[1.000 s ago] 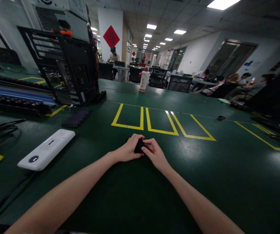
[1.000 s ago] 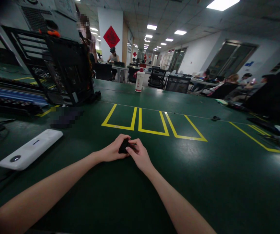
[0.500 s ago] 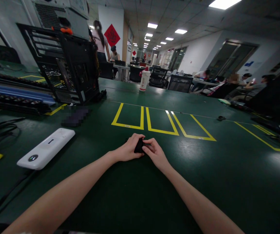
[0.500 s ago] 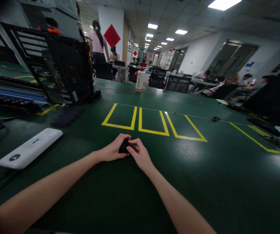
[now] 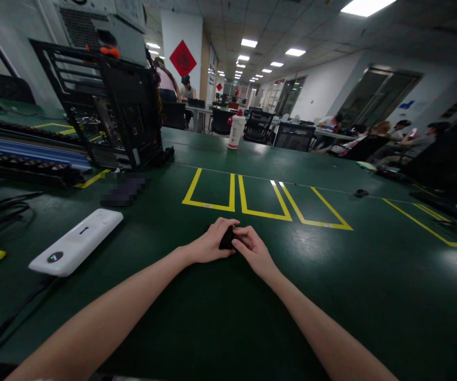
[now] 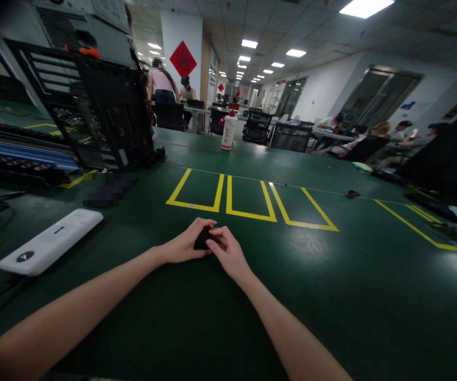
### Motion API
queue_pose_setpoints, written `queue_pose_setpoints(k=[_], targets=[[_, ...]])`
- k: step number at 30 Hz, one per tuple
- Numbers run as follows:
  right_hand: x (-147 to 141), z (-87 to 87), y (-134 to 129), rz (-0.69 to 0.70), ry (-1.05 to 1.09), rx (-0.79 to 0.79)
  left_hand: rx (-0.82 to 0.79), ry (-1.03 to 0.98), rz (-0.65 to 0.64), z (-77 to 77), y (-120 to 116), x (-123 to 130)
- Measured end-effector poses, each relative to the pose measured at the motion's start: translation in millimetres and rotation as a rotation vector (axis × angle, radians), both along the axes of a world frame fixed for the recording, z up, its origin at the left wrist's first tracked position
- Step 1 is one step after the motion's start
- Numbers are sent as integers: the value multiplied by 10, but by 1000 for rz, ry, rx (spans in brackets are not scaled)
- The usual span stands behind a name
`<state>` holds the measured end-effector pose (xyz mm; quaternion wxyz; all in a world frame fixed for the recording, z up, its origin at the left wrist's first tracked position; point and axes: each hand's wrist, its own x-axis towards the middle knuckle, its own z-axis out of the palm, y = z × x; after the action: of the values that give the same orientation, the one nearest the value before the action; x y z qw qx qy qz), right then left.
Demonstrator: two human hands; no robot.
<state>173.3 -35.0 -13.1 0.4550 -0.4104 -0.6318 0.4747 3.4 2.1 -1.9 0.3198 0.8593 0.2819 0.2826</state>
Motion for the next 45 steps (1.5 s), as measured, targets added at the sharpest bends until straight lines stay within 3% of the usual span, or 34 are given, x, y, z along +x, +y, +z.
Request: queue_pose_setpoints(k=[8, 14, 25, 35, 45], targets=[[-12, 40, 4, -27, -56, -52, -24, 12, 23, -16, 6, 3], [10, 44, -15, 47, -5, -50, -15, 11, 21, 45, -37, -12], [-3, 25, 22, -30, -23, -32, -25, 7, 32, 18, -14, 6], [11, 26, -1, 70, 57, -60, -27, 19, 27, 14, -3, -7], [-4, 47, 14, -14, -28, -44, -38, 11, 43, 10, 0, 13]])
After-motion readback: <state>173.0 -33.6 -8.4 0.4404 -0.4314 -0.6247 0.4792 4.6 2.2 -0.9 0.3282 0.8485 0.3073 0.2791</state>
